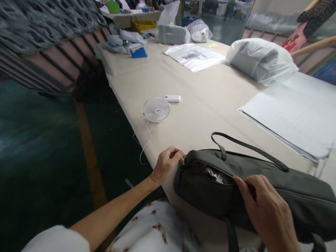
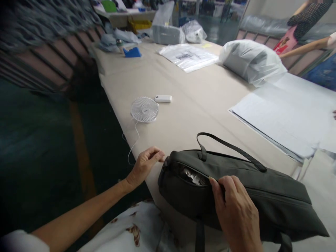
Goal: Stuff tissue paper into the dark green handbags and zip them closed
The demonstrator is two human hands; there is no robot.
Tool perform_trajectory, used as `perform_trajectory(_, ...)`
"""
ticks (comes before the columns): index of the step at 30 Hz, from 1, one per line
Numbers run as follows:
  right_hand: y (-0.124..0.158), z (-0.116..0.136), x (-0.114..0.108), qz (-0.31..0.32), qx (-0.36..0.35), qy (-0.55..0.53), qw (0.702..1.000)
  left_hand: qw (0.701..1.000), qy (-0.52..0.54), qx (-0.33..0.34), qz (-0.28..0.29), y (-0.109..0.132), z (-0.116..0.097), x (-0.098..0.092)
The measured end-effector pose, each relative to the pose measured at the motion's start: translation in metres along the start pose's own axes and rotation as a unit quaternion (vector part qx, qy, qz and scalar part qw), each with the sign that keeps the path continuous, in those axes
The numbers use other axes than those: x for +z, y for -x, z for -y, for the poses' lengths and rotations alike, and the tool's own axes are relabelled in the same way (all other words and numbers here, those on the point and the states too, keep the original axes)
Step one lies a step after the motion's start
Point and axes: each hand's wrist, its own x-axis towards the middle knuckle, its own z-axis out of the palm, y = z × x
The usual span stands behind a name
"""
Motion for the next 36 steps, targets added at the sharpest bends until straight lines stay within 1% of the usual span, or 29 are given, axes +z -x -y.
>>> perform_trajectory(1,-0.001,0.001,-0.002,0.01,-0.009,0.025,1.0,0.999,0.022,0.001,-0.026,0.002,0.004,0.003)
perform_trajectory(2,-0.003,0.002,-0.004,0.02,-0.02,0.047,0.998,0.999,0.041,0.007,-0.033,0.004,0.007,0.008)
perform_trajectory(3,-0.004,0.003,-0.006,0.031,-0.033,0.065,0.997,0.998,0.058,0.022,-0.023,0.006,0.008,0.014)
perform_trajectory(6,-0.006,0.007,-0.013,0.048,-0.063,0.105,0.991,0.991,0.091,0.088,0.037,0.009,0.01,0.033)
perform_trajectory(8,-0.006,0.008,-0.016,0.058,-0.067,0.119,0.989,0.987,0.096,0.124,0.045,0.01,0.013,0.043)
perform_trajectory(10,-0.005,0.008,-0.017,0.09,-0.046,0.081,0.992,0.985,0.096,0.14,0.036,0.012,0.017,0.05)
perform_trajectory(12,-0.005,0.008,-0.017,0.147,0.009,-0.021,0.989,0.983,0.095,0.156,0.035,0.013,0.021,0.054)
perform_trajectory(14,-0.006,0.014,-0.017,0.189,0.07,-0.116,0.973,0.981,0.092,0.169,0.039,0.014,0.023,0.056)
perform_trajectory(15,-0.007,0.02,-0.017,0.202,0.086,-0.136,0.966,0.98,0.09,0.174,0.041,0.014,0.023,0.057)
perform_trajectory(17,-0.011,0.038,-0.014,0.208,0.078,-0.119,0.968,0.978,0.085,0.184,0.05,0.014,0.023,0.058)
perform_trajectory(20,-0.021,0.074,-0.005,0.207,0.02,-0.051,0.977,0.971,0.075,0.21,0.083,0.009,0.022,0.057)
perform_trajectory(22,-0.032,0.094,0.005,0.206,-0.003,-0.028,0.978,0.965,0.077,0.23,0.102,0.0,0.023,0.056)
perform_trajectory(24,-0.042,0.105,0.014,0.21,0.003,-0.02,0.977,0.959,0.088,0.242,0.121,-0.014,0.023,0.055)
perform_trajectory(26,-0.049,0.107,0.02,0.219,0.045,-0.027,0.974,0.956,0.095,0.236,0.144,-0.027,0.022,0.053)
perform_trajectory(28,-0.052,0.103,0.022,0.231,0.096,-0.05,0.967,0.957,0.085,0.228,0.16,-0.034,0.02,0.047)
perform_trajectory(29,-0.052,0.1,0.022,0.237,0.109,-0.068,0.963,0.958,0.077,0.227,0.16,-0.035,0.018,0.044)
perform_trajectory(31,-0.049,0.097,0.02,0.239,0.109,-0.103,0.959,0.955,0.05,0.249,0.151,-0.03,0.017,0.035)
perform_trajectory(33,-0.046,0.095,0.018,0.219,0.103,-0.139,0.96,0.946,0.01,0.292,0.143,-0.021,0.016,0.026)
perform_trajectory(36,-0.036,0.092,0.014,0.156,0.1,-0.212,0.96,0.926,-0.059,0.353,0.117,-0.012,0.013,0.022)
